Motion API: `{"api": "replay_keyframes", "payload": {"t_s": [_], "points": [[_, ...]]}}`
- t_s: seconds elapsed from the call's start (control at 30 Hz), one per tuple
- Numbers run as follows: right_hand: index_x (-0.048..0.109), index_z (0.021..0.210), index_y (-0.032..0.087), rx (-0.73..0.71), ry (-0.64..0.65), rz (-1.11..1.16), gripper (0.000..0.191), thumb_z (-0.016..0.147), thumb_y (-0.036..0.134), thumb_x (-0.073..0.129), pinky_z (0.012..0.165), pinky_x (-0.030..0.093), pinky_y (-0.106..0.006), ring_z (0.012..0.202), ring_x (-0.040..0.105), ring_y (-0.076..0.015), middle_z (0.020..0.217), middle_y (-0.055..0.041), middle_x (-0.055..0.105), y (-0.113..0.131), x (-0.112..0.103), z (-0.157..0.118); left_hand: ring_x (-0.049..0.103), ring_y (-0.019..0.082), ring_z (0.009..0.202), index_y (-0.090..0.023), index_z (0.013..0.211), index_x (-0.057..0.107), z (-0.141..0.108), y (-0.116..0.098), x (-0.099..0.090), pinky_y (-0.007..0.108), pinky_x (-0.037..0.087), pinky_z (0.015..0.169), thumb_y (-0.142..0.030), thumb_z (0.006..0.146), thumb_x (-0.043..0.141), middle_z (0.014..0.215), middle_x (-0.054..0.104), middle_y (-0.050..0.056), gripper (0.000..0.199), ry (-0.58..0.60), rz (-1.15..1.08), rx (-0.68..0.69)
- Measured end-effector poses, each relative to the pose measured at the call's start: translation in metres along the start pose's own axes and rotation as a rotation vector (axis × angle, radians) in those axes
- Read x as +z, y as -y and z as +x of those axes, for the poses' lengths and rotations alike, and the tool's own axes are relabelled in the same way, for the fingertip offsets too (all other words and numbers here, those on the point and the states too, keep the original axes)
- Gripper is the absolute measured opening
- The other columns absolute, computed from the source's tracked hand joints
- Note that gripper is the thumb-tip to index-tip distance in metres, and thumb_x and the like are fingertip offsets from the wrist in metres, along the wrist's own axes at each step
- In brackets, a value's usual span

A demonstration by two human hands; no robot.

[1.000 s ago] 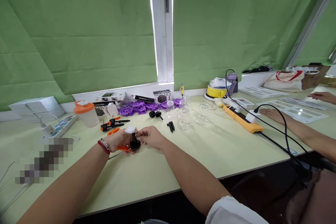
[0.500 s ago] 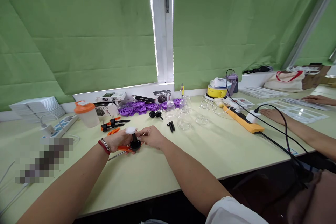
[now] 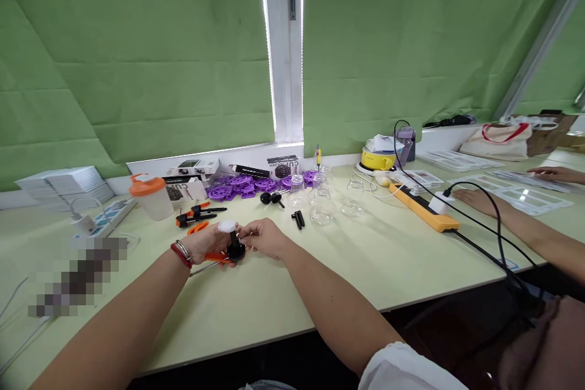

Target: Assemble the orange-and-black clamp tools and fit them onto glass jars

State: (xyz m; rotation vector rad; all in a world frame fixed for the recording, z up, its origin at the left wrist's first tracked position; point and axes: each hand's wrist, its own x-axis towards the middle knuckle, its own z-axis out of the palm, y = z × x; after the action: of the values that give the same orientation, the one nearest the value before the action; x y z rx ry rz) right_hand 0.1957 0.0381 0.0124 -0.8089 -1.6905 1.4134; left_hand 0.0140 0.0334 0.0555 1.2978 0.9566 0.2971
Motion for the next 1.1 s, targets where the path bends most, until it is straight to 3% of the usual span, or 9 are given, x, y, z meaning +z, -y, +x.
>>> {"api": "replay_keyframes", "payload": {"t_s": [0.5, 0.73, 1.1], "points": [[0.065, 0.074, 0.015, -0.003, -0.062, -0.002, 0.015, 0.064, 0.024, 0.069, 0.053, 0.041, -0.024, 0.053, 0.054, -0.01, 0.058, 0.0019, 0.06, 0.0035, 0.0037, -0.0029, 0.061, 0.021, 0.058, -0.018, 0.099, 0.052, -0.0004, 0.0, -0.0005, 0.024, 0.037, 0.038, -0.065, 0.074, 0.044, 0.072, 0.062, 0.006, 0.054, 0.001, -0.003, -0.015], [0.067, 0.081, 0.014, 0.0, 0.004, -0.003, 0.017, 0.066, 0.022, 0.066, 0.054, 0.041, -0.024, 0.053, 0.053, -0.01, 0.058, 0.0024, 0.059, 0.0028, 0.0027, -0.0034, 0.061, 0.021, 0.058, -0.018, 0.098, 0.054, -0.0024, -0.0022, 0.0021, 0.024, 0.036, 0.038, -0.066, 0.072, 0.045, 0.072, 0.063, 0.006, 0.056, 0.001, 0.014, -0.005], [0.066, 0.08, 0.014, 0.003, 0.007, 0.005, 0.02, 0.064, 0.024, 0.068, 0.052, 0.041, -0.024, 0.055, 0.055, -0.0115, 0.059, 0.0018, 0.06, -0.0007, 0.0008, -0.0019, 0.061, 0.021, 0.059, -0.02, 0.098, 0.052, -0.003, -0.0032, 0.002, 0.024, 0.036, 0.039, -0.066, 0.073, 0.044, 0.073, 0.063, 0.004, 0.052, 0.019, -0.023, -0.027]]}}
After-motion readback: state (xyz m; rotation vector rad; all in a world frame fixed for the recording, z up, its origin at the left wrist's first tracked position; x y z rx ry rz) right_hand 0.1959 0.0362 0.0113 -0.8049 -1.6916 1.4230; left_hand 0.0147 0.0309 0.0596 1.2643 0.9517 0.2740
